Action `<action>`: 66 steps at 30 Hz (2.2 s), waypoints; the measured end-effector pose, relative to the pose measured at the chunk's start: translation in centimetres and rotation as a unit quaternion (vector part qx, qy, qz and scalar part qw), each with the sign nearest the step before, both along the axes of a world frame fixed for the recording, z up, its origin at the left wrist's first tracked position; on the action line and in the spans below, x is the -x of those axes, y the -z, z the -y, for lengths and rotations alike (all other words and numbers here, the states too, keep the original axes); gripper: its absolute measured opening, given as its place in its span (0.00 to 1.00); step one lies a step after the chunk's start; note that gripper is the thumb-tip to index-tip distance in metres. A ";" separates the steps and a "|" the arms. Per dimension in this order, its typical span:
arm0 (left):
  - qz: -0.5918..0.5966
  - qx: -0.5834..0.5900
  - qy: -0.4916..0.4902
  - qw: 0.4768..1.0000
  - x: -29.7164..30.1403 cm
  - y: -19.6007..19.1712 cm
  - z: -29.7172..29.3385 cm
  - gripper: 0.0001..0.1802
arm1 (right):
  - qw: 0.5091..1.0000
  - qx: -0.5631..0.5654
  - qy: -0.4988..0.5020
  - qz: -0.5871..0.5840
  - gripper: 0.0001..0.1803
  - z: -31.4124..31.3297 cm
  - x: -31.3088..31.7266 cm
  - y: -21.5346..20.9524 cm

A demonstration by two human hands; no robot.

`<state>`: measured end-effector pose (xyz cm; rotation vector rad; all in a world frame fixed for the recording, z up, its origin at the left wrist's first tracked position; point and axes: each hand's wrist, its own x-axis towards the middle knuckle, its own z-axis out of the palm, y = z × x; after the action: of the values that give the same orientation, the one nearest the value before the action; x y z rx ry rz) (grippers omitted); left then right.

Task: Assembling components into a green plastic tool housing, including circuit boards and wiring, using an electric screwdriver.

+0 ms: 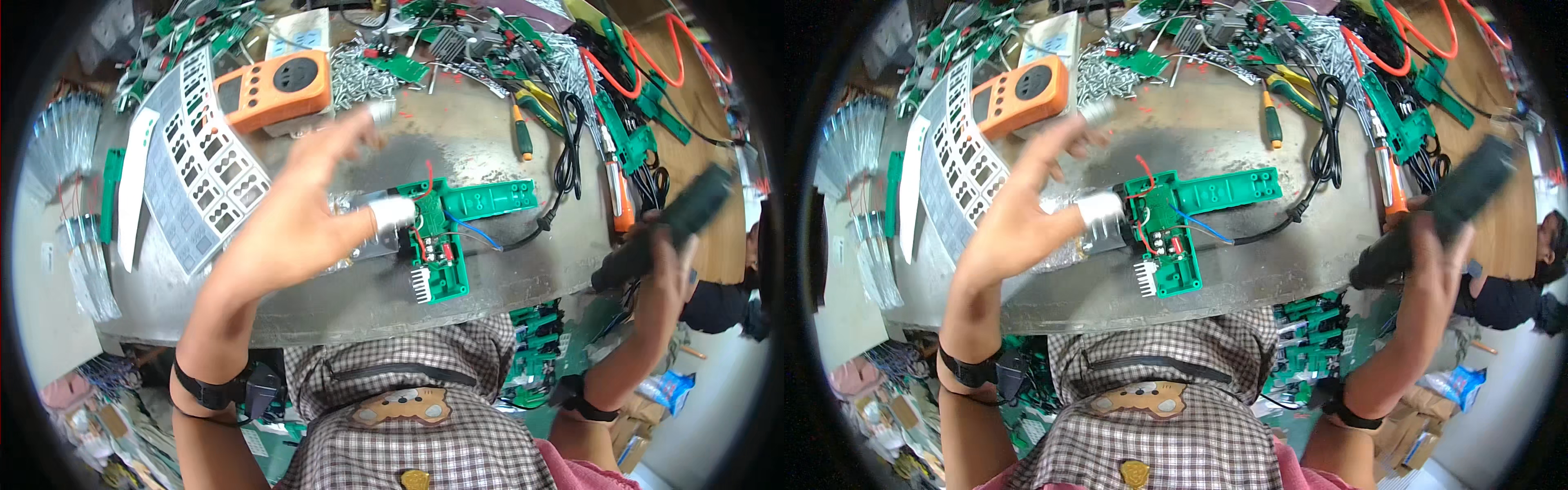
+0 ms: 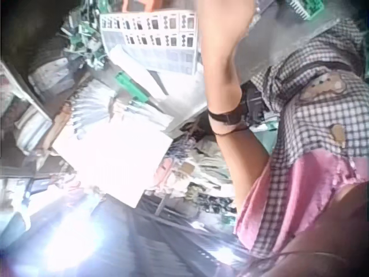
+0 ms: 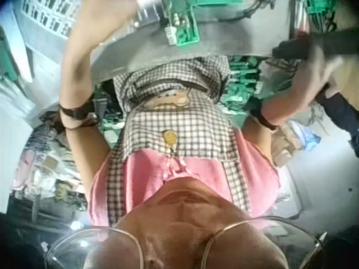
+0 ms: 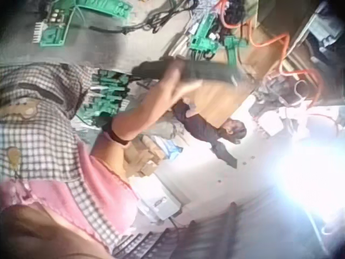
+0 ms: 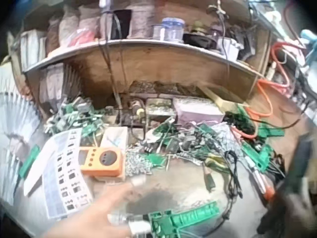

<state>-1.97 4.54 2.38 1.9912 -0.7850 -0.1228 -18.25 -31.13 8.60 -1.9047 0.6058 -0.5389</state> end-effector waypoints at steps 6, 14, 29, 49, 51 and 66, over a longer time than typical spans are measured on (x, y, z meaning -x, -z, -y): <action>-0.119 0.048 0.042 0.991 -0.1 1.1 3.9 0.17 | 0.925 0.357 -0.068 -0.107 0.36 3.7 1.1 6.8; -0.303 0.146 0.036 0.941 0.0 0.5 4.4 0.20 | 0.923 0.248 -0.294 -0.030 0.19 -6.5 -4.6 1.1; -0.239 0.051 0.014 0.970 0.0 -0.6 2.9 0.13 | 0.953 0.001 -0.303 0.004 0.05 -10.0 -6.9 4.4; -0.015 0.068 0.017 0.997 0.3 0.6 4.2 0.12 | 0.900 0.243 -0.360 0.026 0.08 -11.4 -10.4 5.7; 0.003 0.068 0.016 0.998 0.6 0.4 4.3 0.10 | 0.900 0.234 -0.367 0.009 0.13 -10.2 -10.3 4.7; 0.036 0.036 0.223 0.973 -1.5 0.5 2.3 0.08 | 0.885 0.355 -0.277 -0.119 0.13 -3.4 -12.5 6.0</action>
<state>-0.47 2.24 1.90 1.7307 -1.2586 -0.2823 -5.71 -27.75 2.58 -2.7286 -0.0425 -0.1458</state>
